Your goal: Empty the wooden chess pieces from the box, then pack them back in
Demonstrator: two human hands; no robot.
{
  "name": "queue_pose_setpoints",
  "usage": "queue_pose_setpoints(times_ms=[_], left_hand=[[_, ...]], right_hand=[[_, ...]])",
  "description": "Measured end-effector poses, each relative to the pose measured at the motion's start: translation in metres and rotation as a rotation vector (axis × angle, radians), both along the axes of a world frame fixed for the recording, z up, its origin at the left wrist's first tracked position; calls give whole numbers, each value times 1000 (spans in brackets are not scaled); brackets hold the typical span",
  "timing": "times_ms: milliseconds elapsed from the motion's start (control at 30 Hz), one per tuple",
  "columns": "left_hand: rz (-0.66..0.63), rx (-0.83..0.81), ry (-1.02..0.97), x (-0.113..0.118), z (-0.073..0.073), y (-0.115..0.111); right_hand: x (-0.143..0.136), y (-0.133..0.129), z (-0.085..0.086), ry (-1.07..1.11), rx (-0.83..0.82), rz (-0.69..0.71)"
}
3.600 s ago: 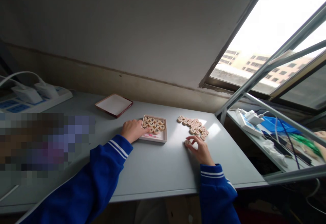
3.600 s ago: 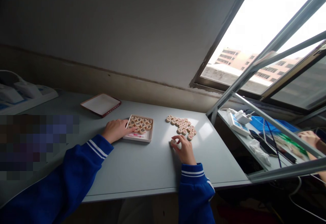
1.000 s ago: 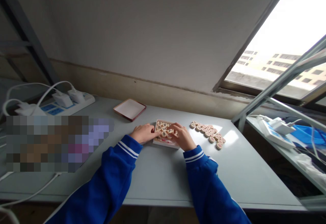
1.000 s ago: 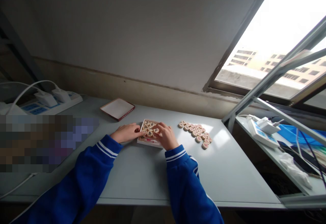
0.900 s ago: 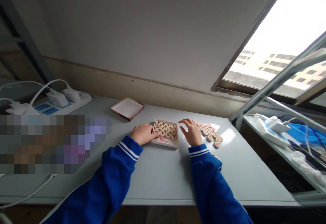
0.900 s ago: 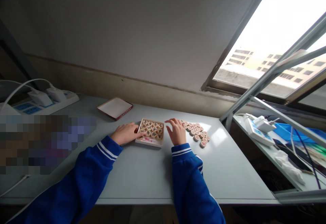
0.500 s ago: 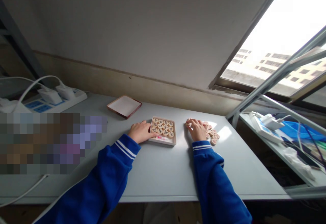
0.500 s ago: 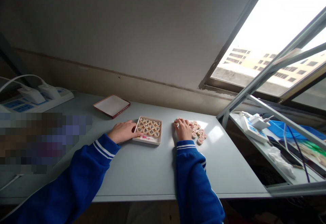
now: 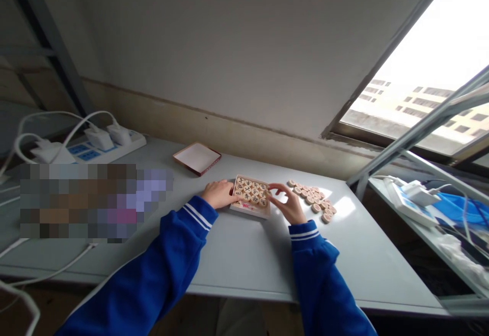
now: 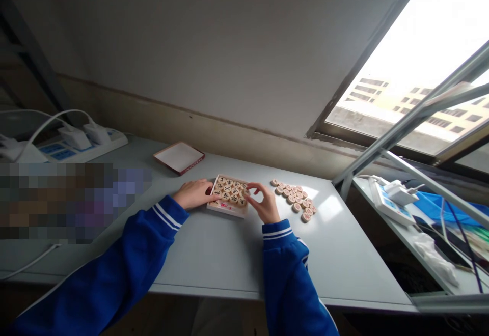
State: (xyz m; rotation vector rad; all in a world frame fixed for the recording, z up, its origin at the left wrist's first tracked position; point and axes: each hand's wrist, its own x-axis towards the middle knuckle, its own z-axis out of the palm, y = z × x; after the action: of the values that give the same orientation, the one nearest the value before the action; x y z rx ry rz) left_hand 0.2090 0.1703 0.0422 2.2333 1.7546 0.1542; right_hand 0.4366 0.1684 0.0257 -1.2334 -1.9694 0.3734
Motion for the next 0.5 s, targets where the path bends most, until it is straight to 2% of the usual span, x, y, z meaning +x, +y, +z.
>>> queue_pose_setpoints(times_ms=[67, 133, 200, 300, 400, 500], left_hand=[[1, 10, 5, 0, 0, 0], [3, 21, 15, 1, -1, -1], [6, 33, 23, 4, -2, -2], [28, 46, 43, 8, -3, -5], [52, 63, 57, 12, -2, -8], [62, 68, 60, 16, -1, -10]], right_hand=[[-19, -8, 0, -21, -37, 141], [-33, -14, -3, -39, -73, 227], [-40, -16, -5, -22, -100, 268], [-35, -15, -5, 4, -88, 266], [-15, -8, -3, -52, -4, 162], [15, 6, -6, -256, 92, -167]])
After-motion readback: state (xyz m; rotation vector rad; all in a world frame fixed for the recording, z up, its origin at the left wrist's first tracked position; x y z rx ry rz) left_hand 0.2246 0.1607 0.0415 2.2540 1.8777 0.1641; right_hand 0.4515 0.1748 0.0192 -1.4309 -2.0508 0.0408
